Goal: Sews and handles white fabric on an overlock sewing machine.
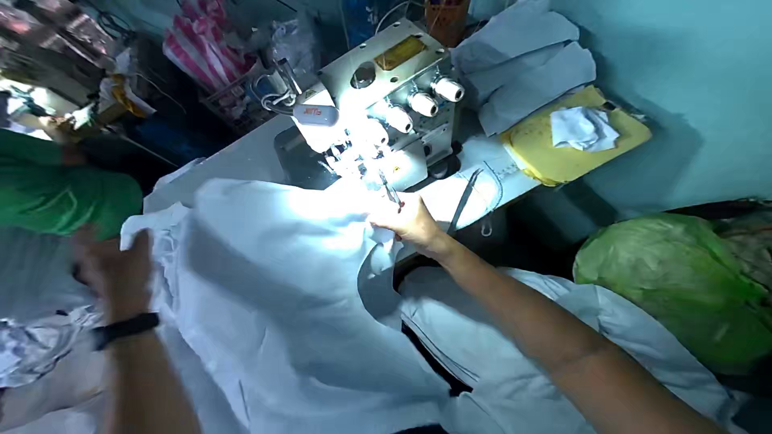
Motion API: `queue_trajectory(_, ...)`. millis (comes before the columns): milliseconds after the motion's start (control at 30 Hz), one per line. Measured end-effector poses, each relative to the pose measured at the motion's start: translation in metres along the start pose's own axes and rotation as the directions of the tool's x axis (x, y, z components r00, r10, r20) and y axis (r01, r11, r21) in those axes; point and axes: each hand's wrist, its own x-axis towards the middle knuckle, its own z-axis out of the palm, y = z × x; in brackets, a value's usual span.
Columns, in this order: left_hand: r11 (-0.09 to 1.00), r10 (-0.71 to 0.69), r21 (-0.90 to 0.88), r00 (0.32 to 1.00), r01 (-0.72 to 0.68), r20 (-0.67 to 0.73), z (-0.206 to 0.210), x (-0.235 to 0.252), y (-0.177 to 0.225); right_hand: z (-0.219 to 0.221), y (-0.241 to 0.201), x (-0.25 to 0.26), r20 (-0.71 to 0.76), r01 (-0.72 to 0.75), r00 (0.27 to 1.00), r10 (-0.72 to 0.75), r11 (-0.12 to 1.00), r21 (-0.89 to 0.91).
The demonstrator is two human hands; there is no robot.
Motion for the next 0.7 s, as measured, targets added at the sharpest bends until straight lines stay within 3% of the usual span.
queue_trajectory(67,0.969,0.243,0.006,0.96,-0.246,0.14,0.039,-0.02,0.025,-0.001,0.014,0.003,-0.016,-0.152,0.988,0.152,0.988,0.004)
queue_trajectory(133,0.887,0.458,-0.068,0.857,-0.456,0.238,0.076,-0.041,0.055,-0.007,0.021,-0.005,0.001,-0.269,0.963,0.269,0.963,0.008)
queue_trajectory(233,0.762,0.647,-0.231,0.729,-0.605,0.223,0.11,-0.06,0.09,-0.018,0.022,-0.025,0.039,-0.324,0.946,0.323,0.946,0.004)
queue_trajectory(400,0.638,0.77,-0.246,0.611,-0.729,0.185,0.127,-0.065,0.126,-0.023,0.025,-0.059,-0.033,-0.299,0.954,0.299,0.954,0.003)
queue_trajectory(533,0.66,0.735,-0.17,0.582,-0.732,0.348,0.135,-0.065,0.138,-0.02,0.028,-0.071,-0.07,-0.078,0.995,0.067,0.983,-0.164)
queue_trajectory(633,0.632,0.754,-0.192,0.538,-0.751,0.376,0.136,-0.065,0.14,-0.019,0.031,-0.06,-0.159,0.013,0.985,-0.064,0.953,-0.304)
queue_trajectory(700,0.586,0.784,-0.176,0.498,-0.791,0.371,0.136,-0.065,0.141,-0.021,0.022,-0.044,-0.157,-0.105,0.985,0.075,0.976,-0.192)
